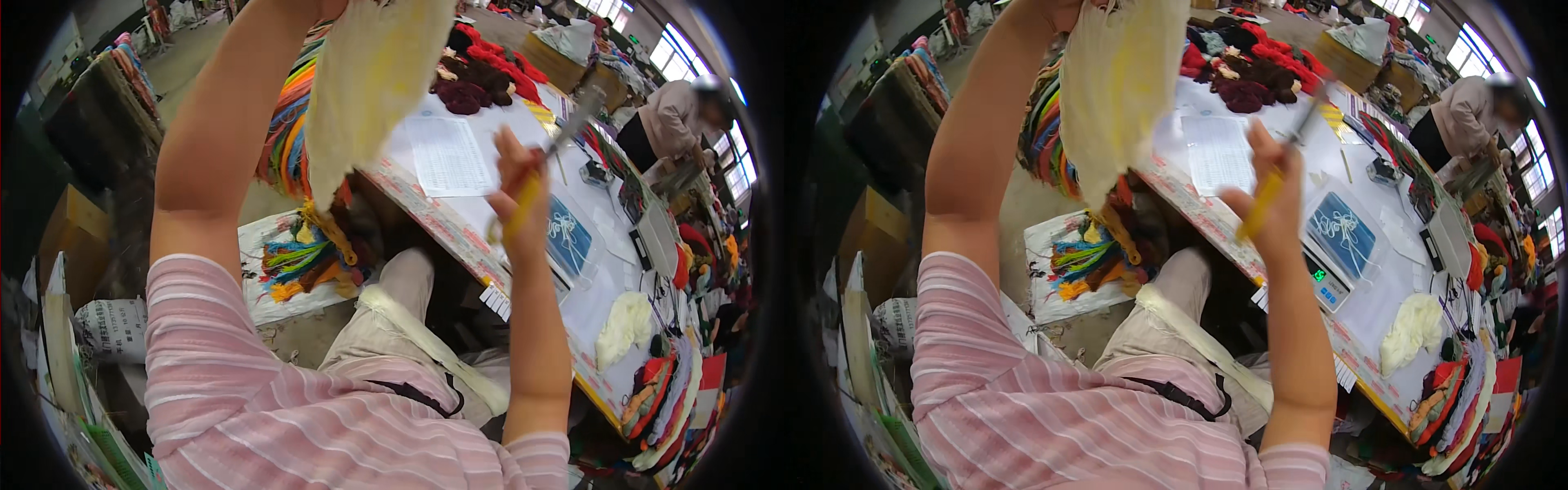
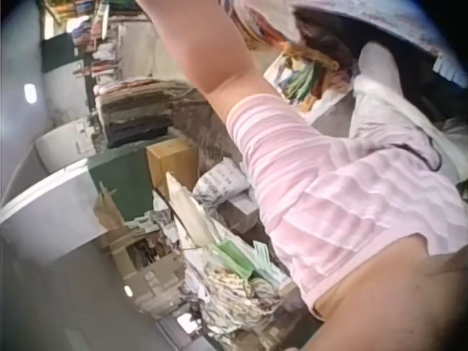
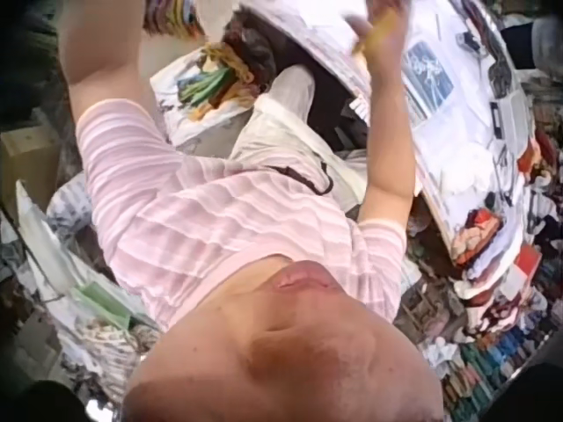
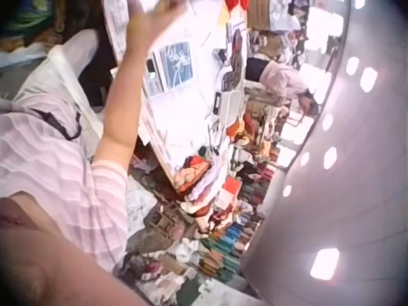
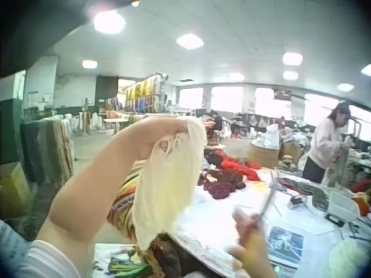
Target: The recorder is weighing bundles of white yarn on a digital scale, trimming them with scissors, and tagging them.
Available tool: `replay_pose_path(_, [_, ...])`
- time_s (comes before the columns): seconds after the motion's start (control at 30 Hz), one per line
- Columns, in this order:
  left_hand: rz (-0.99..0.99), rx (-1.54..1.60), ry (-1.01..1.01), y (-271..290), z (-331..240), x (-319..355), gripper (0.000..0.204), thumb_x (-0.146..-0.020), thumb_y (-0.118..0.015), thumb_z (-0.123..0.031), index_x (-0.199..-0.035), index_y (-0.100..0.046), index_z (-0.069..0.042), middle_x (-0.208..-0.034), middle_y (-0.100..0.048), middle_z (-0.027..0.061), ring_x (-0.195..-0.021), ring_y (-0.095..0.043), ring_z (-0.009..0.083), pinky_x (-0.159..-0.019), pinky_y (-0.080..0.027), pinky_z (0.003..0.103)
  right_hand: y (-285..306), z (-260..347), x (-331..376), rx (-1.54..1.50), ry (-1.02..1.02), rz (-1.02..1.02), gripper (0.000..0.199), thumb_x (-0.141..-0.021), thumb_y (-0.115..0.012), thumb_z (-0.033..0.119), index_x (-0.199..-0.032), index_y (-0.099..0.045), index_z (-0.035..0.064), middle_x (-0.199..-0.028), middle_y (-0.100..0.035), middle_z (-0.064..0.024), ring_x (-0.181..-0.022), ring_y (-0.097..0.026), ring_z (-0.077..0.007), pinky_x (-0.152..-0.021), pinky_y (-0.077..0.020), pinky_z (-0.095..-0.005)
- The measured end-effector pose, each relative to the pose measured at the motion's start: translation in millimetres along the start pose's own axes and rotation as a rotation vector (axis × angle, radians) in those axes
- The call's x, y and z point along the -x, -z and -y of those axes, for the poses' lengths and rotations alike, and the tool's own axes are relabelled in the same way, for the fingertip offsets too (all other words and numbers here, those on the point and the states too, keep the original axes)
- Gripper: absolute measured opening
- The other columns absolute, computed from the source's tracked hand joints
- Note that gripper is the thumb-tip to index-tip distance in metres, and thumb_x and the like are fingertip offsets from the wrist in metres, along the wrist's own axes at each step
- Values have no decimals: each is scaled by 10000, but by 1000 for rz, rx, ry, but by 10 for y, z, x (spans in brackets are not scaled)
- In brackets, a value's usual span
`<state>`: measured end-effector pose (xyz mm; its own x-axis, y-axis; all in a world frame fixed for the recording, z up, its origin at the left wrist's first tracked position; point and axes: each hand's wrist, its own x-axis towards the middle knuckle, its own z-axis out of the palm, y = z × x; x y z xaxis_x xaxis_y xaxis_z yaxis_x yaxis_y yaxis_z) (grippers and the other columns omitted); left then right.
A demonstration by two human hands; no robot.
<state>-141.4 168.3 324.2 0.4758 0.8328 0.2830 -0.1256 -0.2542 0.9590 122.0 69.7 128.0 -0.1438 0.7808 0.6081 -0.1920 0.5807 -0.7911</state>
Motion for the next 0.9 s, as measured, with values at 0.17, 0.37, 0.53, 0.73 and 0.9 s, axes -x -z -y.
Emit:
replay_pose_path(0.17, [267, 345, 146, -74, 98, 277, 218, -888, -502, -144, -1009, -624, -9, -897, -685, 114, -761, -677, 195, -718, -556, 335, -928, -395, -94, -71, -247, -137, 649, -617, -854, 99, -1073, -393, 68, -1033, -509, -49, -928, -496, -136, -810, -425, -269])
replay_pose_path(0.37, [-144, -120, 150, 657, 601, 1413, 342, -880, -590, -242, -1169, -568, -62, -900, -624, 13, -660, -580, 56, -507, -485, 205, -557, -335, -31, -223, -186, 102, 501, -686, -701, 118, -1144, -521, 23, -1009, -606, -68, -933, -582, -155, -810, -477, -308])
replay_pose_path(0.53, [118, -368, 403, 494, 967, 1826, 571, -748, -743, -335, -1209, -564, -50, -828, -592, -8, -630, -504, 19, -465, -361, 163, -254, 138, -355, -192, -307, 140, 610, -640, -699, 193, -1184, -514, -10, -1052, -613, -99, -929, -603, -200, -836, -480, -309])
replay_pose_path(0.73, [567, -480, 458, 297, 1644, 1693, 543, -715, -769, -332, -1115, -576, -21, -835, -592, 15, -638, -511, 104, -542, -412, 268, -252, 518, -775, 35, -233, 367, 409, -693, -668, 176, -1050, -520, 44, -1002, -592, -58, -896, -589, -169, -826, -466, -286])
replay_pose_path(0.9, [601, -356, 257, 230, 1834, 1542, 499, -731, -752, -274, -1118, -584, -8, -960, -645, 82, -796, -626, 171, -686, -508, 306, -310, 737, -1019, 231, -277, 360, 457, -717, -655, 219, -1110, -520, 30, -1016, -612, -86, -913, -609, -180, -830, -476, -284])
